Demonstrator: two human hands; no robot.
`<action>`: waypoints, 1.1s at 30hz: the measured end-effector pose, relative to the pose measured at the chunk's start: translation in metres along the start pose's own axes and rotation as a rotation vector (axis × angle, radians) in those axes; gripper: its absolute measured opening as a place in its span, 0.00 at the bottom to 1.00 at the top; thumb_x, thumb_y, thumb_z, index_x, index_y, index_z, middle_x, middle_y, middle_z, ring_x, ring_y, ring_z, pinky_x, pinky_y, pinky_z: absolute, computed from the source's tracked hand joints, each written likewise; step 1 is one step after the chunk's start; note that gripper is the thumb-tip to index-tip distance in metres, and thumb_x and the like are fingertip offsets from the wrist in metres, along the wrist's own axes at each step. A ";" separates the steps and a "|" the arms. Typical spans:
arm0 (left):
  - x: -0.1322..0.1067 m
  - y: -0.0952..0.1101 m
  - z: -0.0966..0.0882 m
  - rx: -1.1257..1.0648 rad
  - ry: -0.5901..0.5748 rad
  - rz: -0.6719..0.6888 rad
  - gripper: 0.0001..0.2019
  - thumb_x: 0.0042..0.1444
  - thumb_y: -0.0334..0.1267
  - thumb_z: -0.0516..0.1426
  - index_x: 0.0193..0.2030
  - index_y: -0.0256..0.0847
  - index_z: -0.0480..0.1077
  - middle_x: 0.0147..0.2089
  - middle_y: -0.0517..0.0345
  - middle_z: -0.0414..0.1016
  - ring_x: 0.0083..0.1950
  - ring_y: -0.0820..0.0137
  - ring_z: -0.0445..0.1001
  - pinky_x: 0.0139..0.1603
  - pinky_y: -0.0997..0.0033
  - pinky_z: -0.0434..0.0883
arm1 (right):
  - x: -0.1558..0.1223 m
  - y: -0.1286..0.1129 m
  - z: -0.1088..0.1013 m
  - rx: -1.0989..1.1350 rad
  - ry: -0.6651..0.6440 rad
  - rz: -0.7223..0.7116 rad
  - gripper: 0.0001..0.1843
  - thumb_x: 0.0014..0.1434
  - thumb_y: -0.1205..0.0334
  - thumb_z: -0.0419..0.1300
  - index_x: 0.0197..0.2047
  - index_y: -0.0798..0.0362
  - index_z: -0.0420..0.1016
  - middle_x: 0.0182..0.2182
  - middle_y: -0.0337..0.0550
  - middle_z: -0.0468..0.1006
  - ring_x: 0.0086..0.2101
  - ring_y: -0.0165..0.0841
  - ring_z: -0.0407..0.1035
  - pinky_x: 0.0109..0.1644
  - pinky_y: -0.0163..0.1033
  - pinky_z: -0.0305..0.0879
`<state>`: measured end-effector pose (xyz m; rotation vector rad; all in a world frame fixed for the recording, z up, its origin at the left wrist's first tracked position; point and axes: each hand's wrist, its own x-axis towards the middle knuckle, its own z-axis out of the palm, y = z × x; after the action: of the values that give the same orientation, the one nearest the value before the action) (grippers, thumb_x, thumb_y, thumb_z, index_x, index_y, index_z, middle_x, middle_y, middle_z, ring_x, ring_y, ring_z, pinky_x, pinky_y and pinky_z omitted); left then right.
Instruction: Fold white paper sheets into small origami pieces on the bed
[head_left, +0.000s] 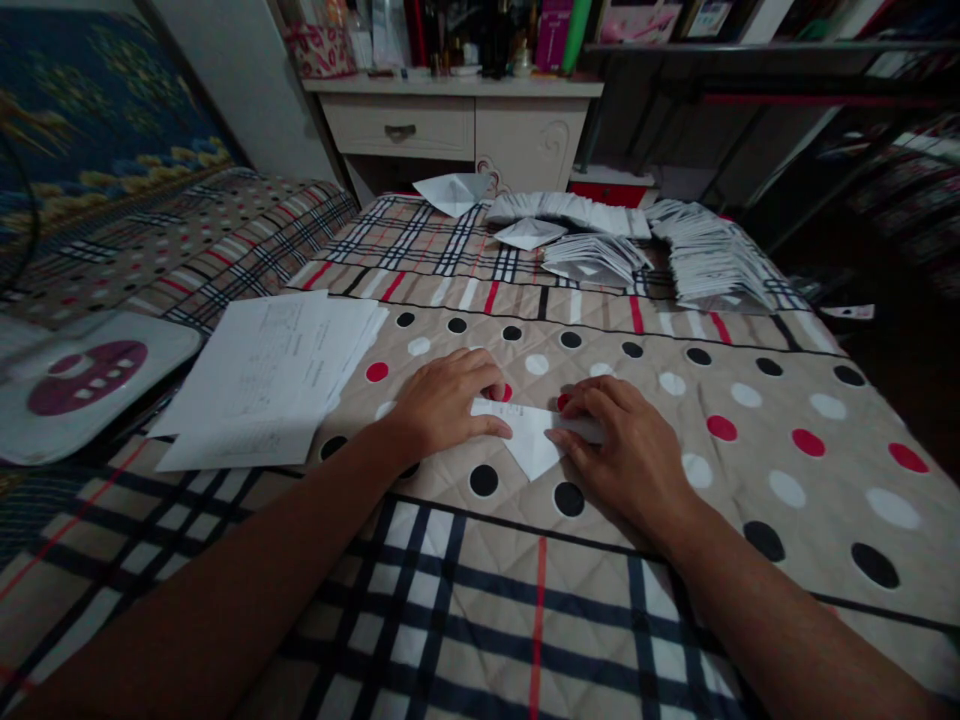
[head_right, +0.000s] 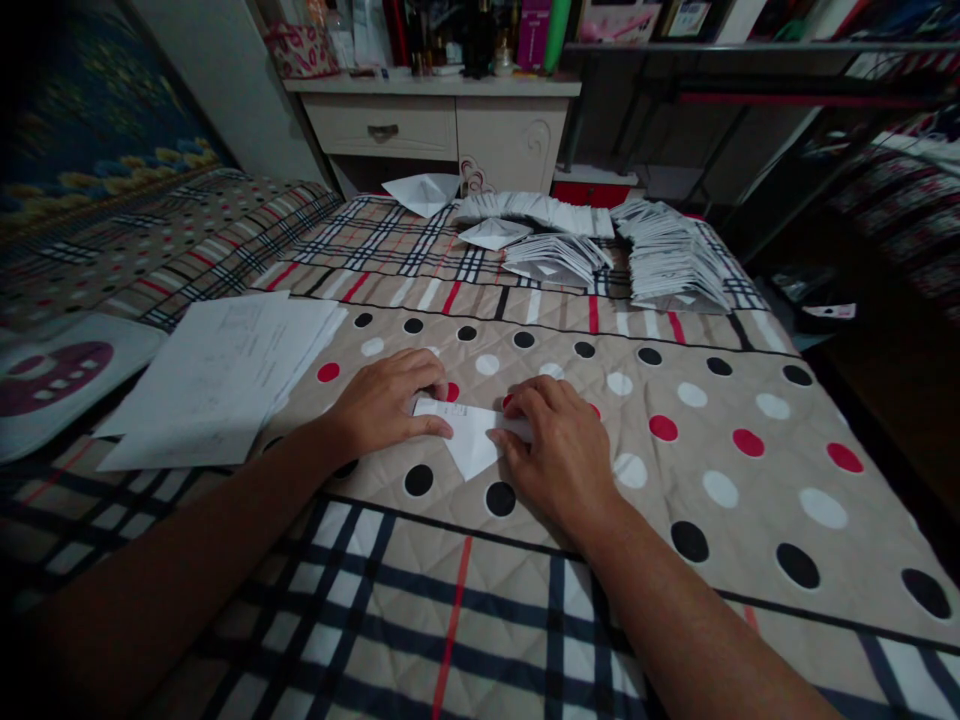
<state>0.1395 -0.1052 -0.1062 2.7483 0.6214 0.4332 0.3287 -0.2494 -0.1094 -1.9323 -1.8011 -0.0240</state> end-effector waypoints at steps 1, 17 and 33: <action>0.001 -0.001 0.001 -0.023 -0.004 -0.018 0.20 0.44 0.48 0.70 0.40 0.43 0.72 0.44 0.58 0.74 0.47 0.64 0.71 0.45 0.64 0.67 | 0.001 0.001 0.000 -0.014 -0.019 0.029 0.12 0.53 0.58 0.67 0.40 0.52 0.75 0.39 0.47 0.78 0.41 0.43 0.71 0.42 0.46 0.66; 0.002 0.017 0.007 -0.561 0.144 -0.071 0.07 0.48 0.33 0.68 0.35 0.41 0.77 0.35 0.60 0.78 0.37 0.72 0.74 0.39 0.70 0.70 | -0.004 -0.003 0.005 0.499 0.150 0.199 0.09 0.55 0.55 0.66 0.34 0.52 0.77 0.32 0.42 0.81 0.31 0.35 0.74 0.37 0.40 0.68; -0.002 0.044 -0.021 0.022 0.173 0.148 0.04 0.59 0.37 0.61 0.36 0.44 0.78 0.34 0.60 0.78 0.36 0.68 0.75 0.39 0.65 0.64 | -0.008 -0.016 0.000 0.491 0.254 0.017 0.06 0.58 0.57 0.65 0.33 0.50 0.77 0.29 0.39 0.79 0.31 0.33 0.72 0.37 0.41 0.64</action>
<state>0.1467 -0.1395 -0.0729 2.8085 0.4663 0.7079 0.3124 -0.2563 -0.1064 -1.5200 -1.4574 0.1578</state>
